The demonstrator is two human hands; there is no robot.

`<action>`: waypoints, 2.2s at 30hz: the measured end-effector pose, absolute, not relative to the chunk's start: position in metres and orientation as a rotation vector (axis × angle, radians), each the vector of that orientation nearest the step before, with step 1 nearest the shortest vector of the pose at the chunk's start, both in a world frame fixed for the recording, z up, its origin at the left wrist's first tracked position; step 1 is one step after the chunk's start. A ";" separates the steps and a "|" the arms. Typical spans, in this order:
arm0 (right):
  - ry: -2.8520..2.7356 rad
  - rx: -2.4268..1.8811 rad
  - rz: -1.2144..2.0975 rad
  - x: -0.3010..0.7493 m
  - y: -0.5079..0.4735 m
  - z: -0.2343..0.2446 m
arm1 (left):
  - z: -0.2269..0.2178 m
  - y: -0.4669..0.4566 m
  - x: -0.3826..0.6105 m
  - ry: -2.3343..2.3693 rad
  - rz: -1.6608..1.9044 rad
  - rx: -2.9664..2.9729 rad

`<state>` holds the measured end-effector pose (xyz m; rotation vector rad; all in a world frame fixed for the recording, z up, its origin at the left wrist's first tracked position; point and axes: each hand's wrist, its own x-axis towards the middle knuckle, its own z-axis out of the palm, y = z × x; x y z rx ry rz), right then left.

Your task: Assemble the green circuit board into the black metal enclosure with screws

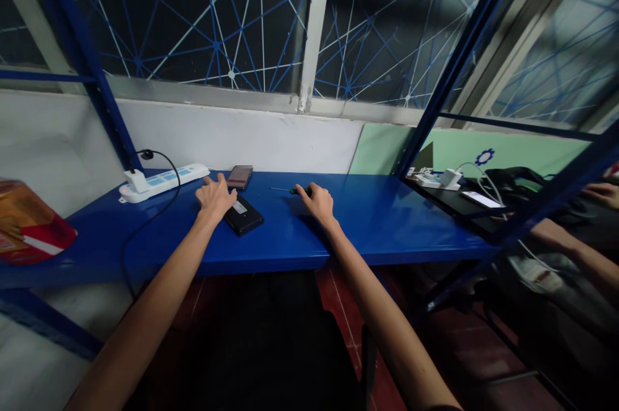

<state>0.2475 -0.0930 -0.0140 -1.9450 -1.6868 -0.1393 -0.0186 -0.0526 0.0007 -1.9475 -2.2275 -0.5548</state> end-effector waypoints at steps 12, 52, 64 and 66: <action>-1.531 -1.826 -0.037 0.249 -0.094 -0.012 | -0.016 -0.045 -0.001 -1.573 -0.818 -2.559; -1.597 -1.587 0.037 0.246 -0.095 -0.012 | -0.025 -0.042 0.008 -1.386 -1.159 -2.512; -1.638 -1.588 0.001 0.245 -0.095 -0.014 | -0.020 -0.049 0.009 -1.436 -1.085 -2.509; -1.641 -1.586 -0.005 0.245 -0.096 -0.014 | -0.020 -0.049 0.009 -1.426 -1.077 -2.519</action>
